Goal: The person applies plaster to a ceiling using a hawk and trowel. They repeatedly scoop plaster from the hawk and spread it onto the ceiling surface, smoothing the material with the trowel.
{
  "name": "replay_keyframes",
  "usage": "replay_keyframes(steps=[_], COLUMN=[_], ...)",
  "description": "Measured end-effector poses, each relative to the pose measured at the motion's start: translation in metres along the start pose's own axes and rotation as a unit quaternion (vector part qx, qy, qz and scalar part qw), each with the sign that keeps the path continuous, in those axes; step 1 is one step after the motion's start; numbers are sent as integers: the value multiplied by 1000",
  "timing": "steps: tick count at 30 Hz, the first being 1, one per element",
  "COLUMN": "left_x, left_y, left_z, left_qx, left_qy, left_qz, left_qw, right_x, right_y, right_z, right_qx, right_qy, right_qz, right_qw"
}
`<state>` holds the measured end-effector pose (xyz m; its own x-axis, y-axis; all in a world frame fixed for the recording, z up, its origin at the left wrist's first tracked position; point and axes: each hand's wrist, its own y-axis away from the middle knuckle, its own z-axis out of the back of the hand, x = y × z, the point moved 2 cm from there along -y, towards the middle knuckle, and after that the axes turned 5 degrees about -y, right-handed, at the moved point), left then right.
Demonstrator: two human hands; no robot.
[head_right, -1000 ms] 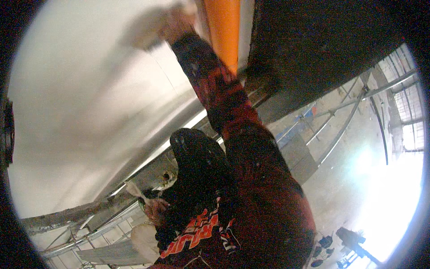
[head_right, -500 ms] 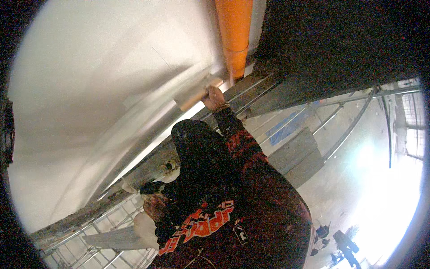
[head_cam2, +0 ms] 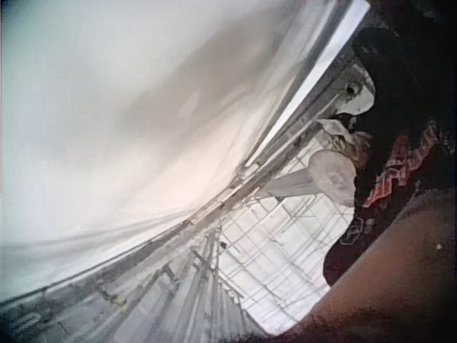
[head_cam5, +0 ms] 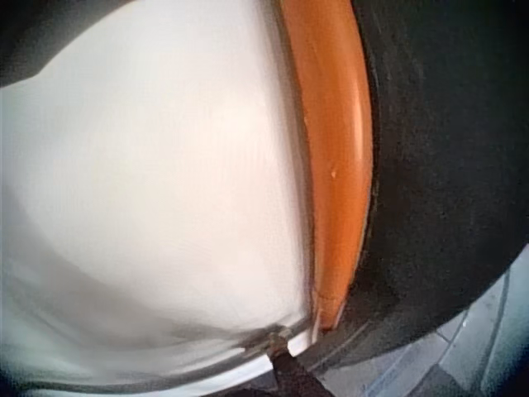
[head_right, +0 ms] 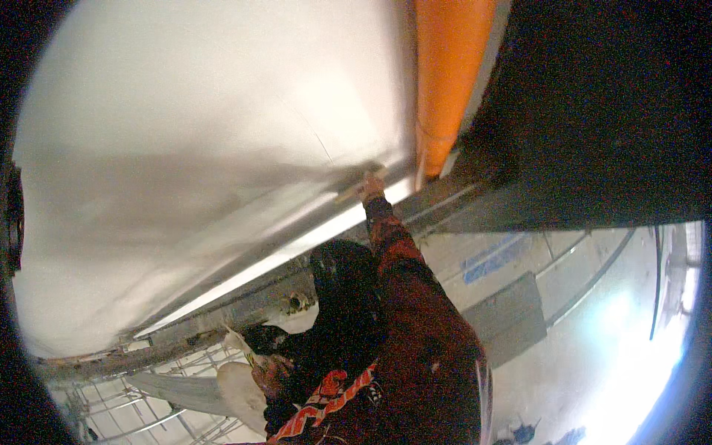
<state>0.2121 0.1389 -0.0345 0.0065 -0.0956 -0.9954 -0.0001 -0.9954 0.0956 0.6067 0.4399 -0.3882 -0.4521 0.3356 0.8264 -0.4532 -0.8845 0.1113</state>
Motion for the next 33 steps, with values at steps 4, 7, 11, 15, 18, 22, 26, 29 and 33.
replay_keyframes(steps=[4,7,11,15,18,22,26,29,33], left_x=[-2,-2,3,9,9,-6,-32,-58,-99], left_y=[0,-3,-10,-15,-18,-19,-19,-25,-45], left_z=[-8,-13,-20,-26,-31,-39,-42,-33,-15], left_qx=[18,14,61,93,118,129,164,204,280], left_qy=[-22,-20,18,48,-55,-14,-67,-114,-202], left_qz=[-26,-6,-38,-70,-64,-74,-78,-55,-55], left_qw=[999,1000,997,992,989,989,981,971,937], right_x=[25,85,197,312,409,516,519,439,349], right_y=[2,8,21,29,41,99,161,179,266], right_z=[15,54,136,229,306,398,421,375,315], right_qx=[-17,-22,-146,-268,-340,-336,-453,-37,116], right_qy=[-62,-29,74,167,189,58,81,-455,-570], right_qz=[17,58,226,342,394,539,705,538,366], right_qw=[998,998,960,885,833,770,540,708,726])
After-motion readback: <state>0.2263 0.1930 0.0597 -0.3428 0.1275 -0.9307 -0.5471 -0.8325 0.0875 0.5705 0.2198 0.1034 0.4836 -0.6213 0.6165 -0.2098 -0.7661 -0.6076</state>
